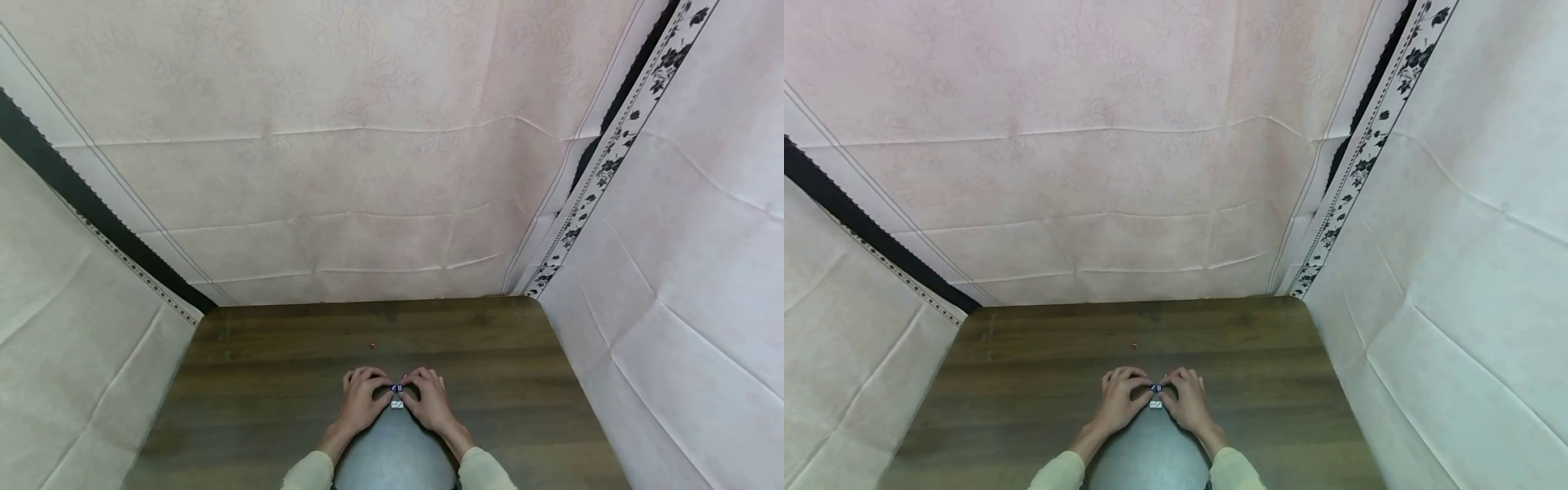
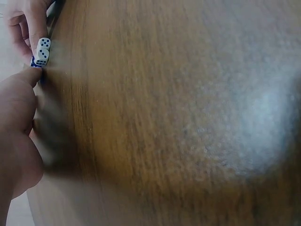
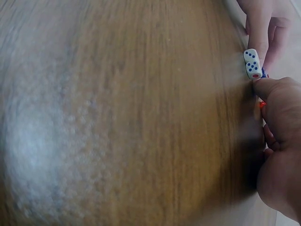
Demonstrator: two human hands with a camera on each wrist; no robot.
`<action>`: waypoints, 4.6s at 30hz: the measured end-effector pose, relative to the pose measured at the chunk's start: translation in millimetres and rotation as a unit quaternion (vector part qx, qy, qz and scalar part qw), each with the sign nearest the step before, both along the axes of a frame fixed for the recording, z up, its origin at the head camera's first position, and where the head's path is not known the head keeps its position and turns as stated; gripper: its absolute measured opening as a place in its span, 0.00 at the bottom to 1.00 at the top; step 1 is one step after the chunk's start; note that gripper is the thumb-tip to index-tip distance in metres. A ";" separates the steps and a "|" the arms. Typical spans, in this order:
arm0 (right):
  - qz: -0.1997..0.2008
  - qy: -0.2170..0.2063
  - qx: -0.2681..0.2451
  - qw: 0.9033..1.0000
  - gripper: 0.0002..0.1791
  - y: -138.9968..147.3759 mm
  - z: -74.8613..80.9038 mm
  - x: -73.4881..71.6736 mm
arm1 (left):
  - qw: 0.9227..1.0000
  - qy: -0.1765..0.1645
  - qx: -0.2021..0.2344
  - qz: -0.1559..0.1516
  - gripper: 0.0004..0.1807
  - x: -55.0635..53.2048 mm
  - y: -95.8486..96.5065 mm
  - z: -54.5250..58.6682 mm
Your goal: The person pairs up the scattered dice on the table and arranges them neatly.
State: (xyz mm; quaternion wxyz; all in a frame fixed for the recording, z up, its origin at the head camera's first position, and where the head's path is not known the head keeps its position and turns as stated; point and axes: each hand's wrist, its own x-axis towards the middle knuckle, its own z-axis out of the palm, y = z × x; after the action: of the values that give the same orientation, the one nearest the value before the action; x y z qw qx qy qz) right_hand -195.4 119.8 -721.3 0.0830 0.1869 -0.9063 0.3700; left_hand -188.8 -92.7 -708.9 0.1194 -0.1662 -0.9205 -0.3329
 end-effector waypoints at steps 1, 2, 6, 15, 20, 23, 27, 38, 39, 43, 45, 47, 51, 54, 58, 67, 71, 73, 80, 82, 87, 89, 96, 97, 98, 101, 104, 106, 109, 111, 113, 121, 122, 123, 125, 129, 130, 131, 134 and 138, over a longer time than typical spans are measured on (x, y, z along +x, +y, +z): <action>0.000 -0.001 -0.002 1.000 0.08 0.0 0.2 -0.2 | 1.000 0.002 0.001 -0.001 0.06 0.0 0.0 -0.2; 0.000 -0.001 -0.002 1.000 0.08 0.0 0.3 -0.3 | 1.000 0.004 0.002 -0.003 0.06 -0.1 0.0 -0.5; -0.002 -0.003 0.002 1.000 0.08 0.1 -0.4 0.3 | 1.000 0.013 0.003 -0.005 0.07 0.0 -0.6 -2.7; -0.001 -0.018 0.012 1.000 0.08 -0.2 0.0 0.6 | 1.000 -0.007 0.011 -0.007 0.07 -1.0 -3.0 -7.6; -0.001 -0.026 0.006 1.000 0.08 -0.9 1.3 -0.2 | 1.000 -0.011 0.013 -0.004 0.07 -1.5 -3.3 -8.7; -0.005 -0.037 0.004 0.999 0.08 -1.4 0.9 -0.5 | 1.000 -0.015 0.016 -0.002 0.07 -0.8 -3.6 -8.0; -0.009 -0.036 0.004 0.999 0.08 -1.8 -0.4 0.1 | 1.000 -0.017 0.019 -0.001 0.07 0.3 -3.5 -6.5; -0.010 -0.020 0.000 1.000 0.09 -1.1 -0.2 0.5 | 1.000 -0.021 0.017 0.001 0.08 -1.3 -3.8 -9.5; -0.010 -0.028 -0.002 1.000 0.08 -0.9 0.3 0.8 | 1.000 -0.022 0.016 0.001 0.08 -0.9 -3.9 -10.1; -0.004 -0.043 0.001 0.999 0.08 0.2 0.0 3.1 | 0.999 -0.030 0.015 -0.001 0.08 1.8 -4.5 -12.0; -0.002 -0.046 0.001 0.999 0.09 0.7 -0.4 4.2 | 0.999 -0.033 0.015 -0.002 0.08 3.2 -4.7 -12.6; 0.000 -0.042 0.000 0.999 0.09 0.8 -0.4 5.1 | 0.999 -0.032 0.015 -0.002 0.07 4.0 -4.8 -12.6; 0.003 -0.028 -0.005 1.000 0.10 0.9 0.0 5.2 | 1.000 -0.026 0.014 0.001 0.08 3.5 -4.9 -11.7; 0.006 -0.029 -0.014 0.999 0.10 2.0 0.7 4.5 | 1.000 -0.025 0.013 0.002 0.08 2.2 -4.8 -10.4; 0.007 -0.035 -0.025 0.999 0.11 5.2 1.5 3.4 | 1.000 -0.024 0.014 0.003 0.08 1.2 -4.6 -9.4; -0.014 -0.022 -0.043 0.999 0.11 16.2 4.5 5.7 | 1.000 -0.022 0.014 0.000 0.08 4.7 -3.9 -9.5; -0.025 -0.018 -0.042 0.999 0.10 16.6 6.0 3.6 | 1.000 -0.020 0.015 0.004 0.08 3.2 -3.2 -8.5; -0.030 -0.014 -0.042 0.999 0.10 15.6 5.9 2.2 | 1.000 -0.018 0.014 0.004 0.08 2.5 -3.0 -8.3; -0.050 0.026 -0.041 0.998 0.11 10.7 3.4 -0.3 | 1.000 -0.014 0.012 -0.002 0.08 2.0 -3.1 -10.9; -0.054 0.029 -0.039 0.997 0.11 9.2 3.8 -1.2 | 1.000 -0.015 0.013 0.000 0.08 2.2 -3.4 -11.4; -0.062 -0.002 -0.028 0.998 0.11 5.7 5.9 -5.3 | 1.000 -0.018 0.016 0.001 0.08 2.4 -4.5 -11.0; -0.065 -0.012 -0.021 0.998 0.11 4.6 6.2 -7.0 | 1.000 -0.018 0.017 0.000 0.08 2.3 -4.6 -10.5; -0.068 -0.011 -0.009 0.998 0.09 0.8 6.2 -10.2 | 1.000 -0.023 0.017 0.002 0.08 1.9 -5.2 -8.7; -0.069 -0.009 -0.008 0.998 0.09 0.9 5.8 -10.0 | 1.000 -0.024 0.018 0.002 0.08 2.2 -4.8 -8.6; -0.071 -0.006 -0.006 0.997 0.09 1.0 5.2 -9.9 | 1.000 -0.025 0.017 0.002 0.08 2.4 -4.3 -8.7; -0.079 0.004 0.001 0.997 0.08 0.9 3.4 -9.4 | 1.000 -0.025 0.017 0.002 0.08 2.9 -3.0 -9.1; -0.091 0.014 0.000 0.996 0.08 0.3 1.1 -8.8 | 1.000 -0.022 0.016 0.000 0.08 2.6 -1.9 -10.6; -0.098 0.020 -0.002 0.995 0.08 -0.6 -0.5 -8.1 | 1.000 -0.020 0.016 -0.002 0.08 2.6 -1.7 -11.9; -0.103 0.020 0.000 0.994 0.07 -3.4 -1.1 -7.0 | 1.000 -0.017 0.020 -0.001 0.09 2.9 -2.9 -13.7; -0.102 0.016 0.003 0.995 0.06 -5.9 0.0 -6.8 | 1.000 -0.013 0.025 0.001 0.09 3.2 -4.5 -14.1; -0.098 0.012 0.005 0.995 0.05 -8.4 1.8 -7.4 | 0.999 -0.011 0.030 0.005 0.09 3.1 -6.4 -14.2; -0.068 -0.001 0.001 0.998 0.05 -8.9 8.1 -15.7 | 0.999 -0.020 0.032 0.007 0.09 1.5 -8.0 -11.6; -0.062 -0.002 0.001 0.998 0.05 -8.1 9.1 -16.7 | 0.999 -0.021 0.030 0.008 0.09 1.2 -7.5 -11.5; -0.056 0.000 0.001 0.998 0.05 -7.3 9.8 -17.7 | 0.999 -0.021 0.028 0.008 0.09 0.9 -6.9 -11.4; -0.045 -0.006 0.001 0.999 0.05 -5.7 11.5 -19.4 | 0.999 -0.024 0.027 0.008 0.09 0.4 -5.7 -11.3; -0.032 -0.029 0.001 0.999 0.06 -3.4 14.0 -22.4 | 0.999 -0.025 0.030 0.006 0.09 0.2 -3.4 -11.1; -0.029 -0.036 0.002 0.999 0.06 -3.3 14.6 -23.1 | 0.999 -0.025 0.031 0.006 0.09 0.5 -3.3 -11.0; -0.025 -0.039 0.004 0.999 0.06 -3.3 15.1 -23.6 | 0.999 -0.024 0.033 0.006 0.09 0.8 -3.3 -11.0; -0.012 -0.039 0.009 0.999 0.05 -3.2 16.8 -24.8 | 0.999 -0.021 0.035 0.006 0.09 1.4 -3.5 -11.3; -0.003 -0.039 0.012 0.999 0.05 -3.0 17.5 -25.6 | 0.999 -0.021 0.032 0.005 0.09 0.9 -3.3 -12.3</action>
State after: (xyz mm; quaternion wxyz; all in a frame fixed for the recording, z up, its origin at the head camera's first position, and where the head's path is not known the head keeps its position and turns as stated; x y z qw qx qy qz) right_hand -220.9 116.9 -703.8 0.0466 0.1707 -0.9138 0.3657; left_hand -187.9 -96.0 -721.2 0.1071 -0.1509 -0.9124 -0.3652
